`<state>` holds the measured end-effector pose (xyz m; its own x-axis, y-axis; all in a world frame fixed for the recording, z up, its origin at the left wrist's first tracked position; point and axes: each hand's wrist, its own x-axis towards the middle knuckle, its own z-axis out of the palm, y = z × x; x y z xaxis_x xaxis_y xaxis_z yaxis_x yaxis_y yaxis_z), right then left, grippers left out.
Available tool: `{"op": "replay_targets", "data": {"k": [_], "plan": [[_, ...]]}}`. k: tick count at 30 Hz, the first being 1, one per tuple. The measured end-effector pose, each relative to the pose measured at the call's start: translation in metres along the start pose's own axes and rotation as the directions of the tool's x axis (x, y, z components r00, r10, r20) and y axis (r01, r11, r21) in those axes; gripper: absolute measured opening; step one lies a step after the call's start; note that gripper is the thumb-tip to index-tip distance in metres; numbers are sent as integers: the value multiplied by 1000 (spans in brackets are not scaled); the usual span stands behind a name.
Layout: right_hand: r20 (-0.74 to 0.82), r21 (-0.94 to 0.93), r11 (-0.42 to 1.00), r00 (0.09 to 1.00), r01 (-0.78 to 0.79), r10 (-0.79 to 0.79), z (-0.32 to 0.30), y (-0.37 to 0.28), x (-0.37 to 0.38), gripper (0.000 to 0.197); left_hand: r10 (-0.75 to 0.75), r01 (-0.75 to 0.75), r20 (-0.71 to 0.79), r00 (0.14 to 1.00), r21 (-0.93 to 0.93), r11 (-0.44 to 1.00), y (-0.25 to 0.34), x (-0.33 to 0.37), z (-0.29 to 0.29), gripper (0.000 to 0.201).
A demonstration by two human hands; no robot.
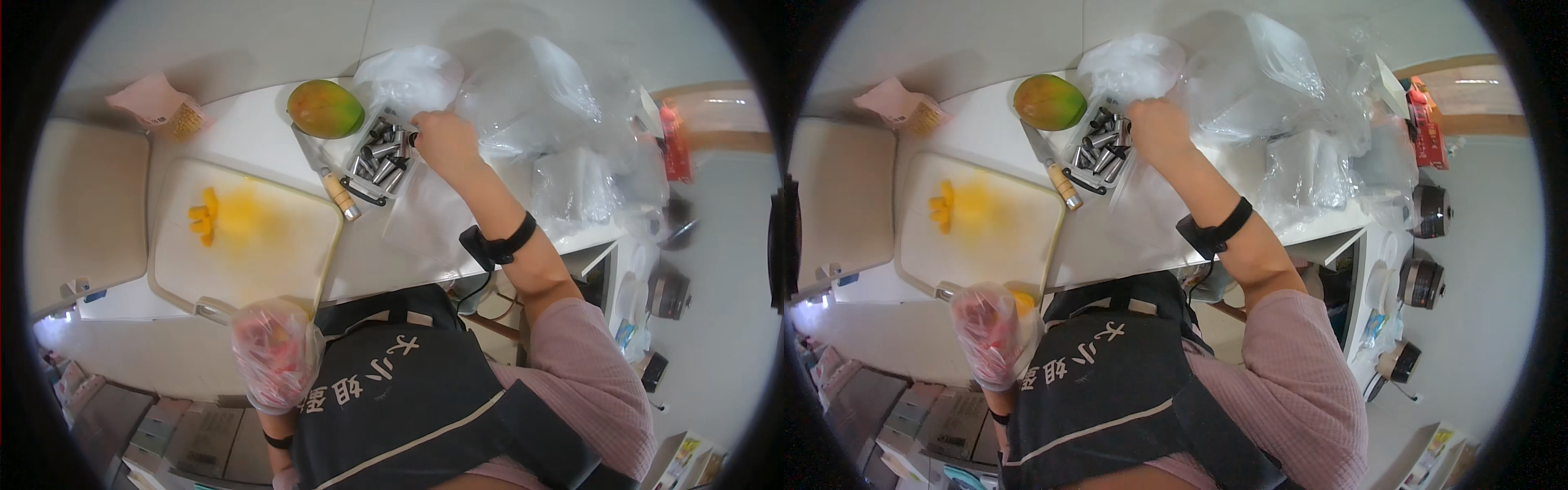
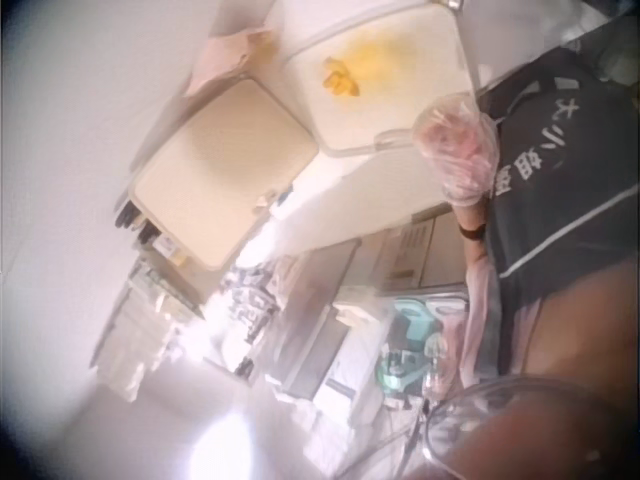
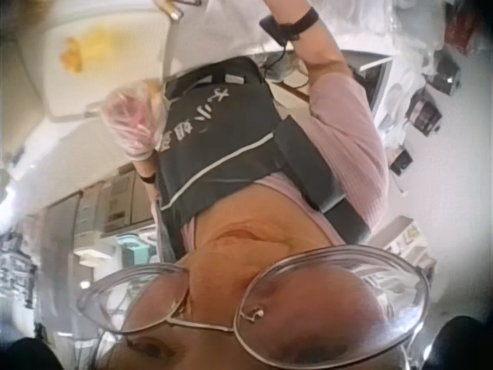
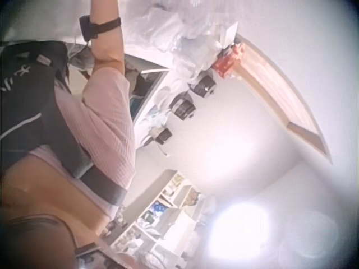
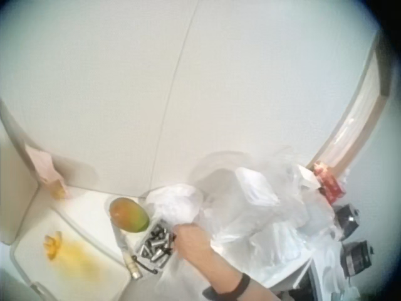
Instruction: The person stirs a green mixture in a container, puts away a jar, and cleans the work surface before using a piping bag to transfer the mixture into another container. They then gather grapes from a bag and cut them into smaller pieces on a cutting board, later placing the cut fruit onto the cream-filled container.
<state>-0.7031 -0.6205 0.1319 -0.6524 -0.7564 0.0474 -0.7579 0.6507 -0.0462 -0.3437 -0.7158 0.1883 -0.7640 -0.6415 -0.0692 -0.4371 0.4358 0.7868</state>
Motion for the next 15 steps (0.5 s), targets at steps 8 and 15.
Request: {"op": "replay_targets", "data": {"k": [8, 15], "plan": [[60, 131, 984, 989, 123, -132, -2, 11, 5, 25, -335, 328, 50, 941, -388, 861, -5, 3, 24, 55], [284, 129, 989, 953, 72, -106, -12, 2, 10, 27, -159, 158, 10, 987, 61, 986, 0, 17, 24, 54]]}}
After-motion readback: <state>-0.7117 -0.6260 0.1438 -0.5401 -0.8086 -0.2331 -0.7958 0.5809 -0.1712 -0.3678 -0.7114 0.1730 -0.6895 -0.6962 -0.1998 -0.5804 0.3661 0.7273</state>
